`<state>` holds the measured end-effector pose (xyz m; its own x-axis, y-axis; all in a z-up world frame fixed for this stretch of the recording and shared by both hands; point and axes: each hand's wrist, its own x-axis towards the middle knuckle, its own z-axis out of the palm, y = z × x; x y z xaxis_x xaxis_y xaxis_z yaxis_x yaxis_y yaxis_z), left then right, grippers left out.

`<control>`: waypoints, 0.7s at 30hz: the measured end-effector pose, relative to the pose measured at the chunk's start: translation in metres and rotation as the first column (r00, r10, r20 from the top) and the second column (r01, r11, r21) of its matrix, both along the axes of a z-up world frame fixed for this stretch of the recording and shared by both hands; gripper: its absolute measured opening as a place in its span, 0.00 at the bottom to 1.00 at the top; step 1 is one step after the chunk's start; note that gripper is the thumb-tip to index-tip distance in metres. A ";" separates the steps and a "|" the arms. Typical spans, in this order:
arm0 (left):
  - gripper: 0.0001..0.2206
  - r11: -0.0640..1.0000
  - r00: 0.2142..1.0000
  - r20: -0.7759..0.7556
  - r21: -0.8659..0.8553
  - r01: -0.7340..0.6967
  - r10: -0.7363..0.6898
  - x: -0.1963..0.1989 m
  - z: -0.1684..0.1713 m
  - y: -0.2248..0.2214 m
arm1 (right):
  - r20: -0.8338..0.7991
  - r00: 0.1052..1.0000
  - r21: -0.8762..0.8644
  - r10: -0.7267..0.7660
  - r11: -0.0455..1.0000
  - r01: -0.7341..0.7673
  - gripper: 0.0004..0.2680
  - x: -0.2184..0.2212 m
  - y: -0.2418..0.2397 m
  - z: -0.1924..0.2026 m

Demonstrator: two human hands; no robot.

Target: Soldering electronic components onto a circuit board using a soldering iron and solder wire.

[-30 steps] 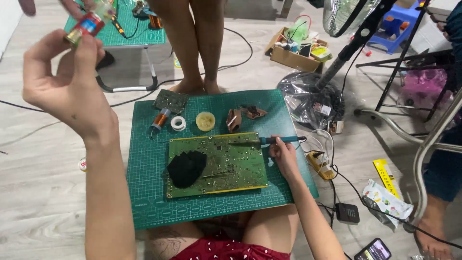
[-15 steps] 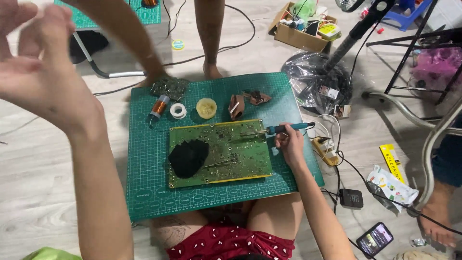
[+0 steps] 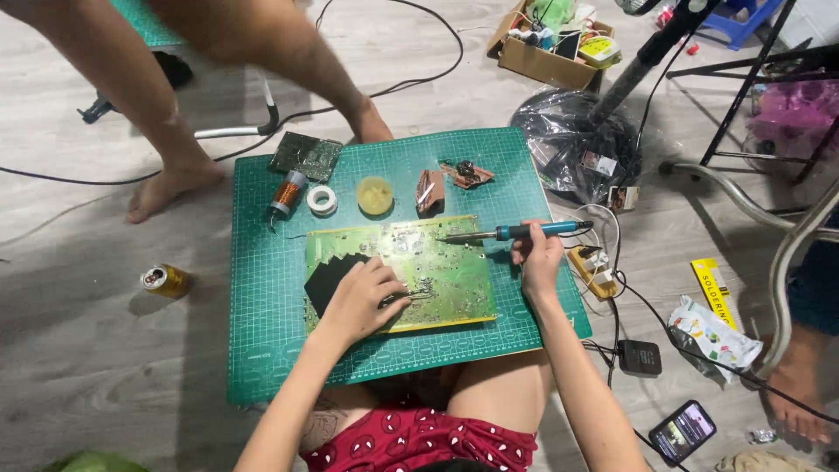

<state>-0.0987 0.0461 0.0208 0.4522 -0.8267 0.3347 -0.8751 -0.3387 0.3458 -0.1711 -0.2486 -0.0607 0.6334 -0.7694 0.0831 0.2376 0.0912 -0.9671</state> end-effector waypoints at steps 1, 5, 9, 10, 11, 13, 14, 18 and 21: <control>0.05 1.000 1.000 0.022 -0.022 -0.015 0.016 -0.001 -0.003 0.000 | 0.013 1.000 -0.033 0.006 0.999 -0.006 0.07 0.000 -0.001 -0.005; 0.05 0.995 0.995 0.085 -0.084 -0.048 0.055 0.000 -0.010 -0.001 | 0.016 0.999 -0.091 0.032 0.995 -0.031 0.07 -0.001 -0.002 -0.005; 0.04 0.983 0.984 0.137 -0.157 -0.091 0.113 0.006 -0.020 -0.003 | 0.021 0.999 -0.111 0.039 0.993 -0.036 0.07 -0.001 0.001 -0.002; 0.04 0.977 0.979 0.141 -0.175 -0.124 0.150 0.008 -0.023 -0.004 | 0.018 0.999 -0.112 0.038 0.993 -0.036 0.07 0.000 0.000 -0.002; 0.04 0.977 0.979 0.142 -0.173 -0.121 0.147 0.009 -0.021 -0.006 | 0.019 0.999 -0.110 0.035 0.993 -0.033 0.07 0.000 0.001 -0.001; 0.03 0.961 0.973 0.115 -0.215 -0.174 0.202 0.011 -0.015 -0.010 | 0.015 1.000 -0.128 0.021 0.992 -0.019 0.07 -0.001 0.002 0.001; 0.03 0.961 0.973 0.112 -0.213 -0.174 0.201 0.012 -0.018 -0.011 | 0.011 1.000 -0.128 0.020 0.992 -0.019 0.07 -0.001 0.002 -0.001; 0.04 0.959 0.964 0.152 -0.213 -0.185 0.219 0.017 -0.020 -0.017 | 0.021 0.999 -0.113 0.025 0.993 -0.022 0.07 0.002 -0.001 -0.002; 0.04 0.962 0.958 0.177 -0.194 -0.191 0.226 0.017 -0.024 -0.018 | 0.001 1.000 -0.086 0.023 0.996 -0.023 0.07 0.000 -0.002 -0.006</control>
<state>-0.0821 0.0282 -0.0029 0.5197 -0.6423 0.5633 -0.8475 -0.4711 0.2447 -0.1711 -0.2503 -0.0666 0.6507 -0.7445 0.1495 0.2387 0.0136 -0.9710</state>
